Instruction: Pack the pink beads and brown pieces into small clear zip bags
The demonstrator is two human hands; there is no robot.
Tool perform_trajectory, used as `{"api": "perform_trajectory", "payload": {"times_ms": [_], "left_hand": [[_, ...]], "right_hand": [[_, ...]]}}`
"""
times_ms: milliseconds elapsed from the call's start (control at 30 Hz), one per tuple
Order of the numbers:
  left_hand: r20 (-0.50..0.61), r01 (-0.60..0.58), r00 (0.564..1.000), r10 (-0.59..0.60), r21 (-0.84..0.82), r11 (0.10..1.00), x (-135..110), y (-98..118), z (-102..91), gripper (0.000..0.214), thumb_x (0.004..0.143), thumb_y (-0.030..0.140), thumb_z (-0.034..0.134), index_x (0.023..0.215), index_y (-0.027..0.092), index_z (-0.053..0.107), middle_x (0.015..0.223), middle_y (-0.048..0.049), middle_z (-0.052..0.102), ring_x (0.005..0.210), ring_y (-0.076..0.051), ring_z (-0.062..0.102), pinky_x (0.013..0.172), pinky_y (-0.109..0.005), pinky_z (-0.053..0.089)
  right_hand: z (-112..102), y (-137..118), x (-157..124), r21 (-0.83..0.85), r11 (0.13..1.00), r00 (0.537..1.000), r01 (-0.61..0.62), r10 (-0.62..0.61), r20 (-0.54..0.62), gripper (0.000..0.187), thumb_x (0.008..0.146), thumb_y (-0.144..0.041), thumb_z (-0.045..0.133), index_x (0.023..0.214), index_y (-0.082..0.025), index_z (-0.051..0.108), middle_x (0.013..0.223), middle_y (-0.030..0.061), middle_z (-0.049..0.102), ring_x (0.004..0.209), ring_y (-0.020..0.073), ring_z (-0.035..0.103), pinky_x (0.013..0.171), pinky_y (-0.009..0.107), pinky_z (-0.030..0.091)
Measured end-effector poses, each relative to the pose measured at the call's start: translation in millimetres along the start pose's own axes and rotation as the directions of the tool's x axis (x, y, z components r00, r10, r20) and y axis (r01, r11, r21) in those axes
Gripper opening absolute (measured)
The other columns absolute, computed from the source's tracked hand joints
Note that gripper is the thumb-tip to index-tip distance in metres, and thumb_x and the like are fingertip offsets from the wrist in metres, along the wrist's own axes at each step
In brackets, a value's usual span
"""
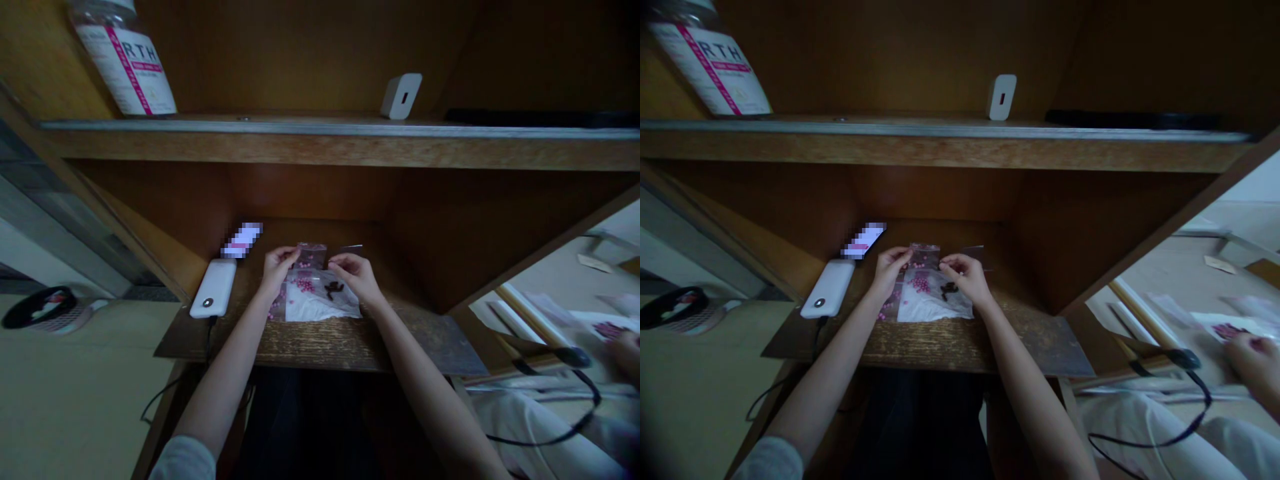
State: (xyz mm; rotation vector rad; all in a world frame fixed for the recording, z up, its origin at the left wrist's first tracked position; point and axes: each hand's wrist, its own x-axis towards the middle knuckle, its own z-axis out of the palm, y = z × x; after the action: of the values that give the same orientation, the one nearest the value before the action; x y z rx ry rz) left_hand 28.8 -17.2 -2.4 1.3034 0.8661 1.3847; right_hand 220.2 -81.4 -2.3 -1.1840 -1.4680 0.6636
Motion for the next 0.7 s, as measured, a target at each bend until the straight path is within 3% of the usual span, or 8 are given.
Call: {"api": "perform_trajectory", "payload": {"times_ms": [133, 300, 400, 567, 700], "left_hand": [[0.109, 0.043, 0.993, -0.045, 0.014, 0.999, -6, 3, 6.5, 0.024, 0.065, 0.036, 0.076, 0.076, 0.015, 0.072, 0.07, -0.0023, 0.067, 0.061, -0.012, 0.056, 0.058, -0.023, 0.042], [0.225, 0.049, 0.973, -0.059, 0.049, 0.998, -12, 4, 12.8, 0.023, 0.067, 0.035, 0.075, 0.079, 0.016, 0.073, 0.077, -0.0046, 0.07, 0.067, -0.013, 0.059, 0.062, -0.024, 0.045], [0.265, 0.026, 0.963, -0.045, 0.074, 0.997, -14, 5, 13.9, 0.021, 0.068, 0.035, 0.075, 0.078, 0.016, 0.072, 0.076, -0.004, 0.069, 0.067, -0.013, 0.059, 0.061, -0.024, 0.045], [0.285, -0.029, 0.958, -0.003, 0.107, 0.994, -14, 7, 13.7, 0.02, 0.07, 0.035, 0.073, 0.078, 0.016, 0.072, 0.077, -0.0045, 0.069, 0.068, -0.014, 0.06, 0.061, -0.024, 0.046], [0.312, -0.063, 0.95, 0.027, 0.107, 0.992, -13, 6, 13.3, 0.02, 0.071, 0.035, 0.073, 0.079, 0.016, 0.073, 0.08, -0.0052, 0.069, 0.072, -0.015, 0.061, 0.064, -0.025, 0.047]], "right_hand": [[0, 4, 2, 0.005, 1.0, 0.975, 0.005, -0.003, -0.22, 0.033, 0.076, -0.047, 0.066, 0.09, -0.017, 0.068, 0.083, 0.0081, 0.069, 0.069, 0.017, 0.061, 0.063, 0.03, 0.049], [-1, -1, 0, -0.043, 0.999, 0.959, 0.017, -0.029, -0.281, 0.03, 0.079, -0.043, 0.064, 0.094, -0.018, 0.069, 0.078, 0.0071, 0.068, 0.066, 0.0171, 0.059, 0.061, 0.03, 0.047], [-2, -6, -2, -0.097, 0.993, 0.964, 0.06, -0.083, -0.254, 0.027, 0.081, -0.041, 0.063, 0.094, -0.019, 0.071, 0.086, 0.0074, 0.069, 0.069, 0.0171, 0.059, 0.062, 0.03, 0.046], [-3, -13, -4, -0.237, 0.96, 0.98, 0.152, -0.178, -0.094, 0.022, 0.085, -0.037, 0.059, 0.094, -0.021, 0.071, 0.09, 0.0067, 0.068, 0.075, 0.0182, 0.06, 0.065, 0.03, 0.046], [-2, -17, -4, -0.22, 0.95, 0.974, 0.22, -0.226, 0.001, 0.021, 0.087, -0.035, 0.057, 0.094, -0.022, 0.072, 0.092, 0.0073, 0.065, 0.087, 0.0202, 0.06, 0.076, 0.033, 0.048]]}}
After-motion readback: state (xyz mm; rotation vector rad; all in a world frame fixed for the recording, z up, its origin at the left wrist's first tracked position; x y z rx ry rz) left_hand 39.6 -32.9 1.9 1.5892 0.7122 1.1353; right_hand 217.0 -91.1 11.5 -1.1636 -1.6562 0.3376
